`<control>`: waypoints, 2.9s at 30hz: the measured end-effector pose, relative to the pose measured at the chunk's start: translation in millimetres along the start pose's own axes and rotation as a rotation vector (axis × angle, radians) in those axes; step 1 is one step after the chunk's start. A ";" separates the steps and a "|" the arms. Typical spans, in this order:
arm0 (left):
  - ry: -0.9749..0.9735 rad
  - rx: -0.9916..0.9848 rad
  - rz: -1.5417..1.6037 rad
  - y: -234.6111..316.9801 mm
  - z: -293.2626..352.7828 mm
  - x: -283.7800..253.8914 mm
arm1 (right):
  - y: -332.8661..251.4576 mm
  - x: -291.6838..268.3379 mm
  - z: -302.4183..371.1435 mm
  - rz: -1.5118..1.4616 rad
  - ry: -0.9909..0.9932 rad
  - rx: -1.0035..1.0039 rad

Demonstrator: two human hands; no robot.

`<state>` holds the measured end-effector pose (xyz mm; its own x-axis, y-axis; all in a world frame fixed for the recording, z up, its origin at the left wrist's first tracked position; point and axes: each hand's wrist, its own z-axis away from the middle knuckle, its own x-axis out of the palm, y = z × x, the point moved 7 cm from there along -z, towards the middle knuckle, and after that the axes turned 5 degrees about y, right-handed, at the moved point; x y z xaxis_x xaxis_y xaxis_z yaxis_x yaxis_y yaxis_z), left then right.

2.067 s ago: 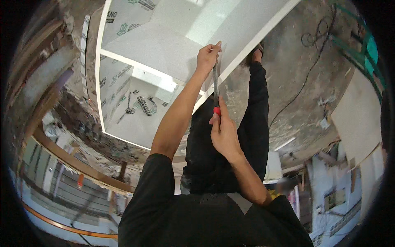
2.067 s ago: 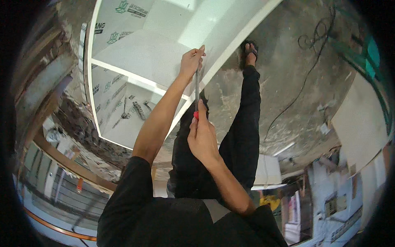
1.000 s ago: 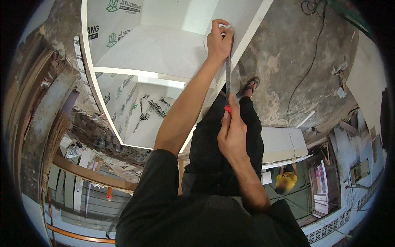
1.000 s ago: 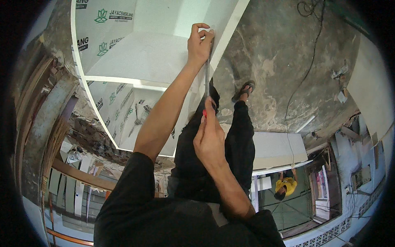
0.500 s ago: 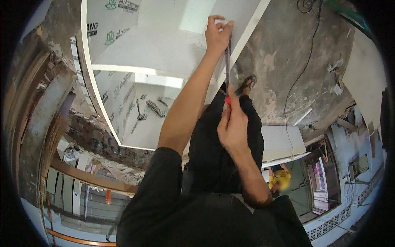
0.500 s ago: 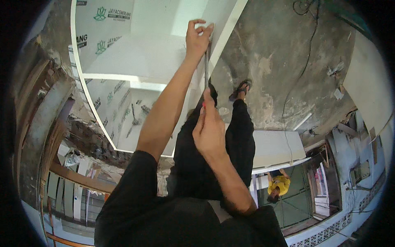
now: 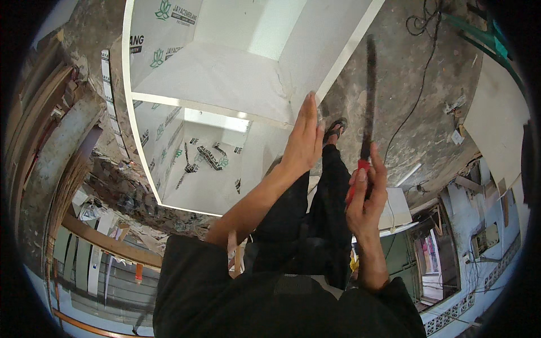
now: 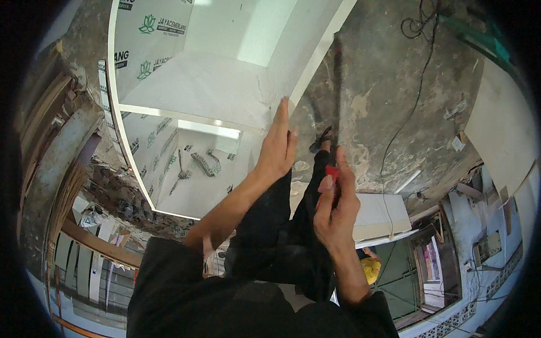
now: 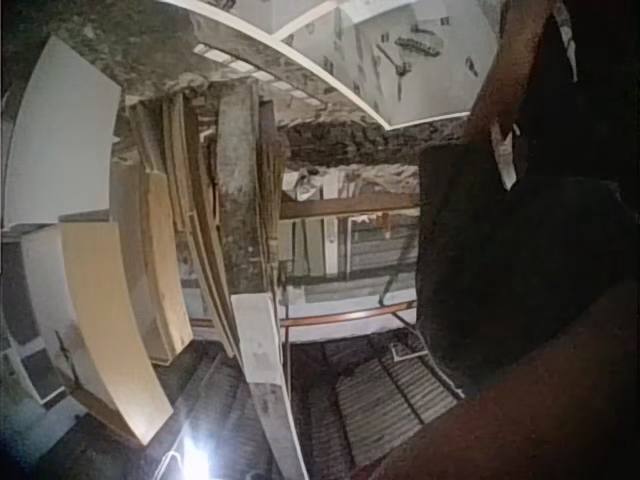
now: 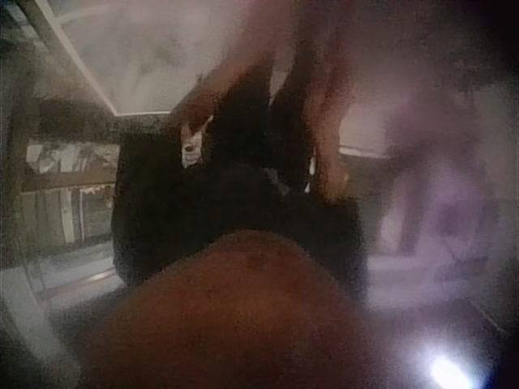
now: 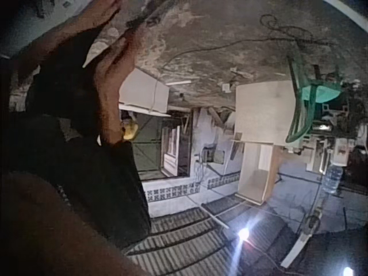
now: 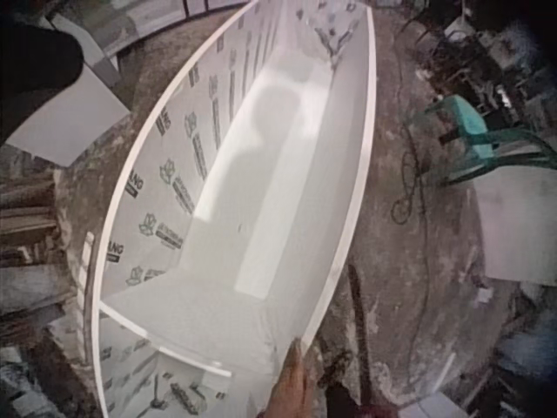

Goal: The person walks through a cluttered workshop and uses a red-handled file to smooth the edges of a white cabinet. The person repeatedly files the top and side edges of the cabinet while another person works nearby.

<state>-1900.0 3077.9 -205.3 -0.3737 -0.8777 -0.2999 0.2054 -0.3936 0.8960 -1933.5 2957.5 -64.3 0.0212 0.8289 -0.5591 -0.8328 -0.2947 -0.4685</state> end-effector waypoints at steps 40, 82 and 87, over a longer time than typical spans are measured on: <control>0.304 -0.373 0.382 -116.4 -136.5 31.6 | -6.3 91.2 -21.8 0.084 -0.099 -0.070; 0.304 -0.452 0.263 -131.9 -137.8 32.5 | -2.6 113.1 -27.8 0.141 -0.001 -0.181; 0.272 -0.414 0.333 -108.6 -133.4 27.8 | 2.0 103.3 -14.2 0.138 -0.001 -0.198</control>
<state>-1812.1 3059.8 -354.6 0.0053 -0.9891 -0.1472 0.6273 -0.1114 0.7708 -1925.1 3035.8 -132.7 -0.0854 0.7747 -0.6265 -0.7030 -0.4925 -0.5131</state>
